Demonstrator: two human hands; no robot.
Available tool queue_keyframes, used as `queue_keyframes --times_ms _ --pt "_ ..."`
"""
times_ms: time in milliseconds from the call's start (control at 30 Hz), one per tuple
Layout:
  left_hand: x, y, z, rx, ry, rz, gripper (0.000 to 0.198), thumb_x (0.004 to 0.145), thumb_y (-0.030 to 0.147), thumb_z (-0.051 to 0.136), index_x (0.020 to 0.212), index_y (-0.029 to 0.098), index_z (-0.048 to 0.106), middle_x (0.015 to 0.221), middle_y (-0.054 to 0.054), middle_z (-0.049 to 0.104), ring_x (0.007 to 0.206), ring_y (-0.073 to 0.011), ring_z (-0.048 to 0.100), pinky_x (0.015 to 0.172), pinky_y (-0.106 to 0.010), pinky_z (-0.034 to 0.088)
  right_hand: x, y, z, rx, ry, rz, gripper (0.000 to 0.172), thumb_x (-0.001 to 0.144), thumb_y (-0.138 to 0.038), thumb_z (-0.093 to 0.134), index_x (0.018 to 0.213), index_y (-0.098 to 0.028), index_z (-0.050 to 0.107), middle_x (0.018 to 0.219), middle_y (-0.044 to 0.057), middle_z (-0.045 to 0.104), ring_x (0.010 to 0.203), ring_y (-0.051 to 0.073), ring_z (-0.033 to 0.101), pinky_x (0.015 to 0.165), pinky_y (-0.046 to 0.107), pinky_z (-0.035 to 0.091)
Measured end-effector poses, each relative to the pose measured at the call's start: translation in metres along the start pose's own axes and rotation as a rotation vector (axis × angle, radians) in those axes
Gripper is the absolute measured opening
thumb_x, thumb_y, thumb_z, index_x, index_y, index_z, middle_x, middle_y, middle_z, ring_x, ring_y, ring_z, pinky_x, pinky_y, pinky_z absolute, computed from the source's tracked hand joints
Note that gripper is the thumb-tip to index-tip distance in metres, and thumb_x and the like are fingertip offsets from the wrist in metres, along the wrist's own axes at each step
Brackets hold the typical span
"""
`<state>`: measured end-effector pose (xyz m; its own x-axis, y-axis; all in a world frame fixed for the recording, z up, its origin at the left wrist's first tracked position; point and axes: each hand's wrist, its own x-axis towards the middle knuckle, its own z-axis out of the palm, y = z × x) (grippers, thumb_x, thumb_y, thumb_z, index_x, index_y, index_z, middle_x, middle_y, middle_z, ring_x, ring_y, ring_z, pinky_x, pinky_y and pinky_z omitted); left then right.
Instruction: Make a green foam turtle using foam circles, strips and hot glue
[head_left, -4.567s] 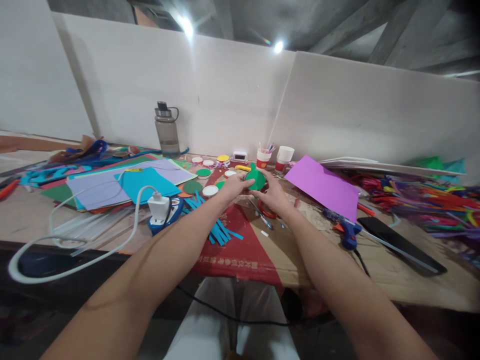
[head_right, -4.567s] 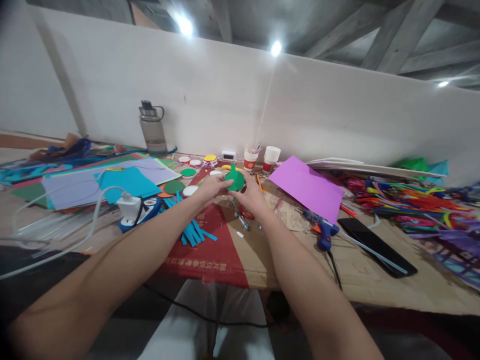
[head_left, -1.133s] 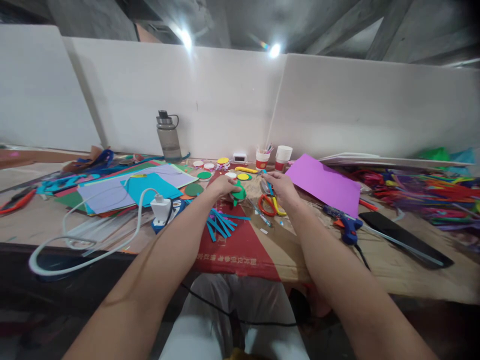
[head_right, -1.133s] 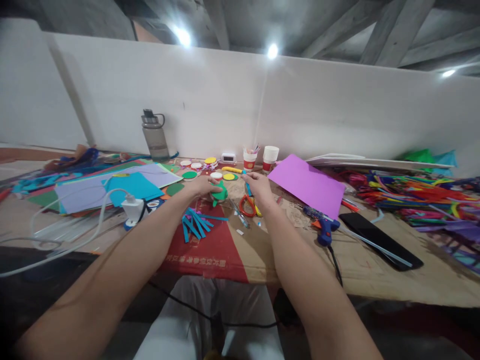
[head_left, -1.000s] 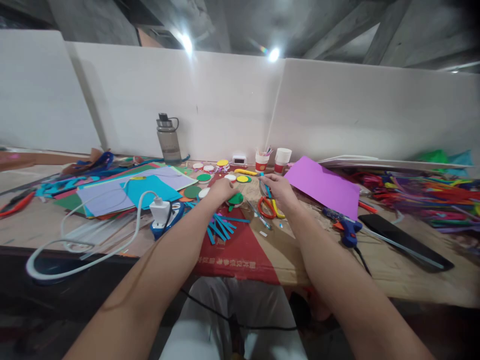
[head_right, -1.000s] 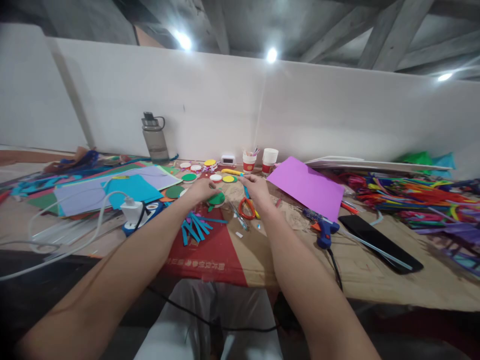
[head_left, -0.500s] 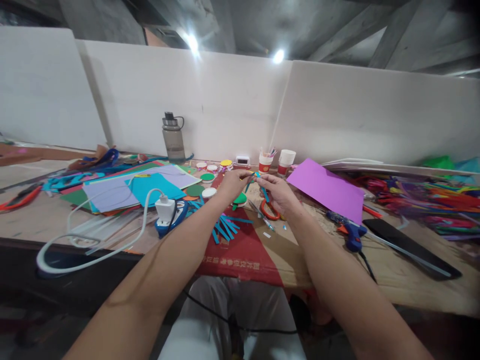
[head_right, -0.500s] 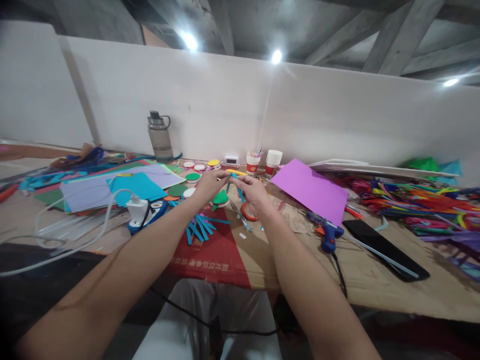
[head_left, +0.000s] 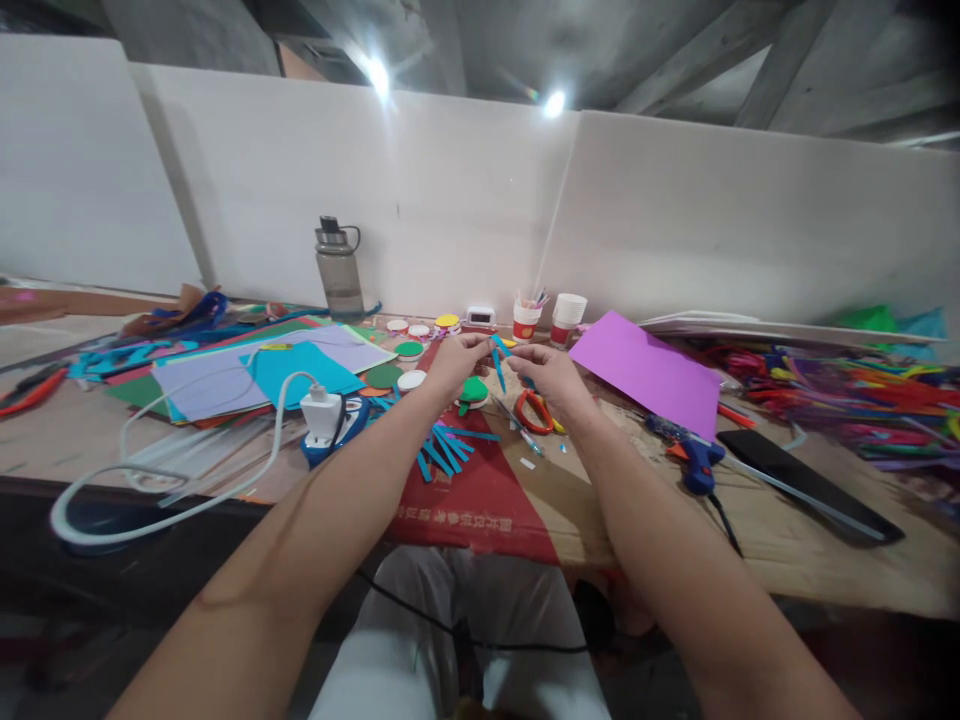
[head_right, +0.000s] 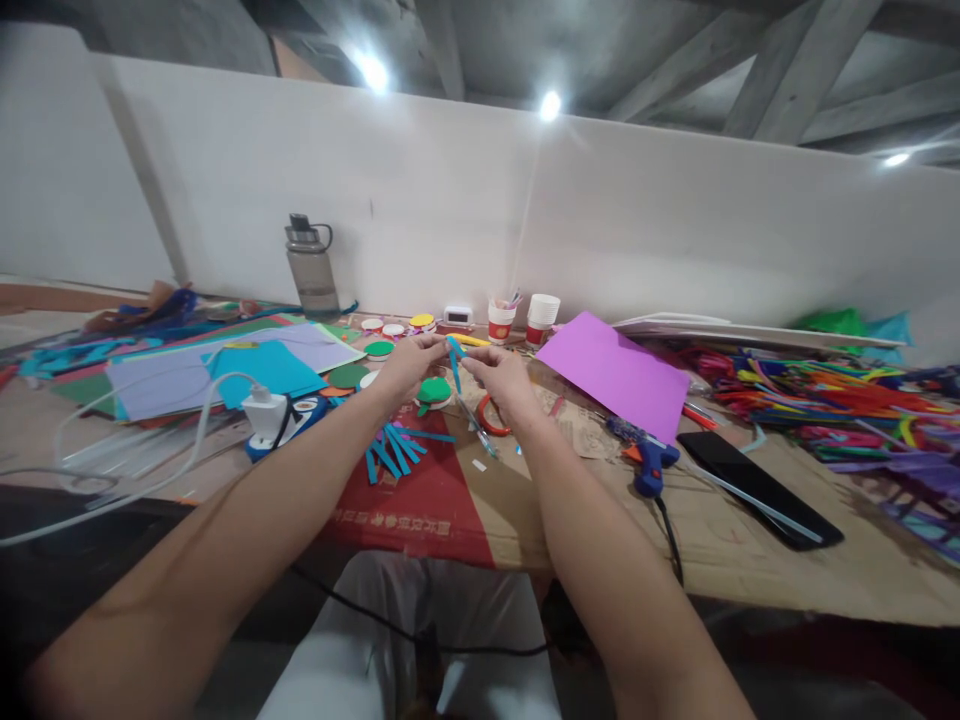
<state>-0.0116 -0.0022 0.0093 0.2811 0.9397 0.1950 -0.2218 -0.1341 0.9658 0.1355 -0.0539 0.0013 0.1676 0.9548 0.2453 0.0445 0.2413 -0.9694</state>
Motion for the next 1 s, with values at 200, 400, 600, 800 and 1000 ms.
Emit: queue_keyframes --times_ms 200,400,600,800,1000 --pt "0.0 0.002 0.002 -0.1 0.01 -0.073 0.017 0.072 0.022 0.08 0.071 0.014 0.066 0.06 0.0 0.063 0.05 -0.0066 0.055 0.051 -0.019 0.044 0.001 0.003 -0.001 -0.055 -0.035 0.013 0.029 0.059 -0.042 0.075 0.072 -0.017 0.069 0.066 -0.001 0.062 0.055 0.008 0.044 0.053 0.025 0.033" --pt "-0.001 0.007 0.002 -0.163 0.073 -0.096 0.013 0.075 0.019 0.076 0.071 0.015 0.064 0.061 0.0 0.065 0.052 -0.0075 0.058 0.048 -0.017 0.044 -0.002 0.002 0.0 -0.092 -0.085 0.029 0.026 0.064 -0.043 0.074 0.065 -0.018 0.066 0.063 -0.002 0.06 0.053 0.008 0.044 0.051 0.022 0.035" --pt "0.001 0.01 -0.001 -0.346 0.098 -0.122 0.005 0.085 0.015 0.066 0.081 0.014 0.067 0.069 -0.002 0.07 0.056 -0.0071 0.061 0.051 -0.017 0.046 -0.002 0.001 0.001 0.047 -0.044 0.187 0.04 0.085 -0.055 0.057 0.08 -0.017 0.068 0.079 0.005 0.066 0.057 0.009 0.051 0.051 0.022 0.041" --pt "0.001 0.012 0.0 -0.405 0.092 -0.121 0.005 0.084 0.017 0.069 0.081 0.014 0.067 0.072 -0.001 0.07 0.057 -0.0063 0.061 0.051 -0.016 0.046 -0.005 -0.003 0.006 0.1 -0.013 0.237 0.021 0.089 -0.038 0.056 0.091 -0.019 0.064 0.101 0.005 0.065 0.06 0.008 0.054 0.045 0.018 0.039" --pt "0.001 0.008 0.002 -0.339 0.079 -0.08 0.009 0.077 0.018 0.076 0.077 0.013 0.068 0.065 0.001 0.065 0.055 -0.0051 0.058 0.048 -0.015 0.039 -0.007 -0.009 0.01 -0.004 0.002 0.138 0.024 0.088 -0.042 0.057 0.093 -0.02 0.064 0.102 0.005 0.065 0.06 0.008 0.056 0.037 0.017 0.031"
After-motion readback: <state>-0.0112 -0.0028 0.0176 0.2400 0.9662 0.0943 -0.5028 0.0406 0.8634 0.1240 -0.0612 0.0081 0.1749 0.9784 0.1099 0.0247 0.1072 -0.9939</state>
